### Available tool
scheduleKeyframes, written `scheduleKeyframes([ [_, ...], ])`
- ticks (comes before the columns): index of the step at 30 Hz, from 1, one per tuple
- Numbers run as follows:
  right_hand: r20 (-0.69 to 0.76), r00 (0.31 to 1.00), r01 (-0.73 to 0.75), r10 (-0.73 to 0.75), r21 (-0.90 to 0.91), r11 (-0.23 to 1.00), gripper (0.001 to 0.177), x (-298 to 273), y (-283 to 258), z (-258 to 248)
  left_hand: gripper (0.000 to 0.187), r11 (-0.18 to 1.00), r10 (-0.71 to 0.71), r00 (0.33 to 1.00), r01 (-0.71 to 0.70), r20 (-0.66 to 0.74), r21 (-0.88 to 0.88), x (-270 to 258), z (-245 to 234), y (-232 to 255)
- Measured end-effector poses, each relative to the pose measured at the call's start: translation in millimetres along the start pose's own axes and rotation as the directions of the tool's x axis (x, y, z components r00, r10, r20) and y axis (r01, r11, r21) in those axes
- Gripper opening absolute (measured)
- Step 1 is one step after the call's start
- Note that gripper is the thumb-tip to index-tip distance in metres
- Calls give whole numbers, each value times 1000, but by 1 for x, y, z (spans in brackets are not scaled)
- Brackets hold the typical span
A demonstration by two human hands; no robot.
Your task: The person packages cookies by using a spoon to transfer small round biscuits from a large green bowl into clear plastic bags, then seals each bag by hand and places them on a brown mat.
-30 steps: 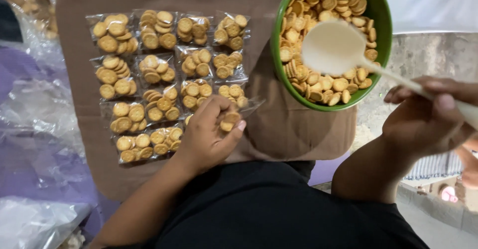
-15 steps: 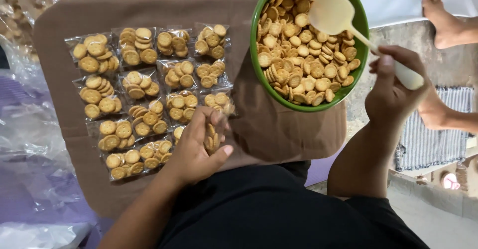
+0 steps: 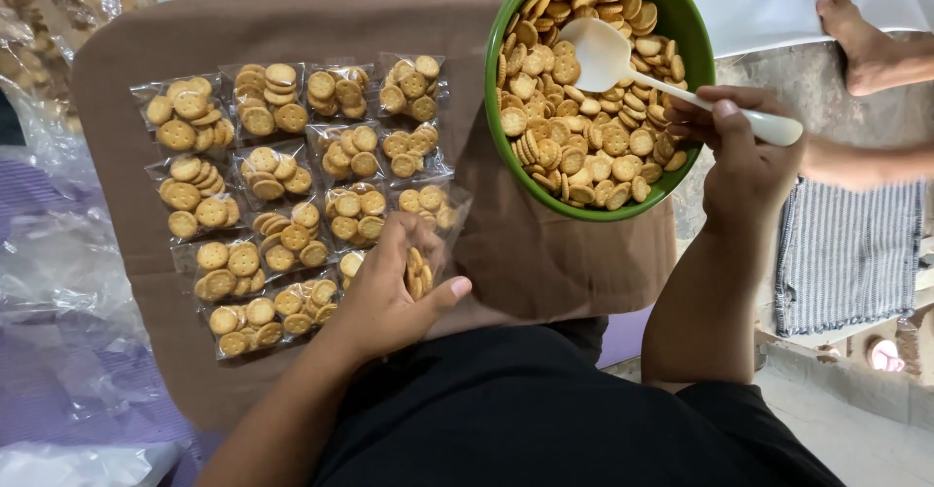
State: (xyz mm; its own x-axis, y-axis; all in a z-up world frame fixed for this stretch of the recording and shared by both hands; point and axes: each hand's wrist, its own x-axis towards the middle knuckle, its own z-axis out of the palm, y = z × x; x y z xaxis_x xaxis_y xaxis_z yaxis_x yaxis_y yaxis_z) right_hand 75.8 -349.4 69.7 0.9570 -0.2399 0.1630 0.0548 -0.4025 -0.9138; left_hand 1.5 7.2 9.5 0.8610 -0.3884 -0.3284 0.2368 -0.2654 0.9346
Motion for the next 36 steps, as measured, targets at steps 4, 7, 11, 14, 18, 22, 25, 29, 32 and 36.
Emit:
scheduleKeyframes([
  [4,5,994,-105,105,123,987,22,14,35,-23,47,1000,-10,1000,10,14,9,-1,-3,4],
  [7,-133,989,-41,66,178,983,15,3,10,-9,33,969,199,980,-200,-25,-143,-2,-4,5],
  [11,-208,977,7,42,230,973,15,2,11,-11,41,991,120,992,-118,-37,67,-3,-4,7],
  [14,-226,974,47,18,281,959,13,-4,12,-13,45,984,125,987,-110,-102,143,-3,-1,6],
  [18,-145,985,129,-93,263,956,12,-18,3,-12,44,975,170,973,-144,-154,168,-3,-1,3],
  [22,-146,984,138,-102,260,956,13,-33,-8,-8,46,976,175,974,-152,-144,156,-3,-3,4],
  [25,-48,979,205,-199,220,954,12,-41,-13,-4,47,974,193,964,-166,-181,153,-2,-1,2],
  [29,70,962,222,-262,355,908,14,-46,-11,4,51,964,217,959,-181,-184,195,-1,-1,-2],
  [32,109,940,273,-323,324,906,12,-50,-10,9,52,961,232,951,-191,-204,202,-1,0,-3],
  [36,163,845,457,-509,275,846,8,-54,-7,13,51,974,170,961,-129,-219,187,-2,-1,1],
])
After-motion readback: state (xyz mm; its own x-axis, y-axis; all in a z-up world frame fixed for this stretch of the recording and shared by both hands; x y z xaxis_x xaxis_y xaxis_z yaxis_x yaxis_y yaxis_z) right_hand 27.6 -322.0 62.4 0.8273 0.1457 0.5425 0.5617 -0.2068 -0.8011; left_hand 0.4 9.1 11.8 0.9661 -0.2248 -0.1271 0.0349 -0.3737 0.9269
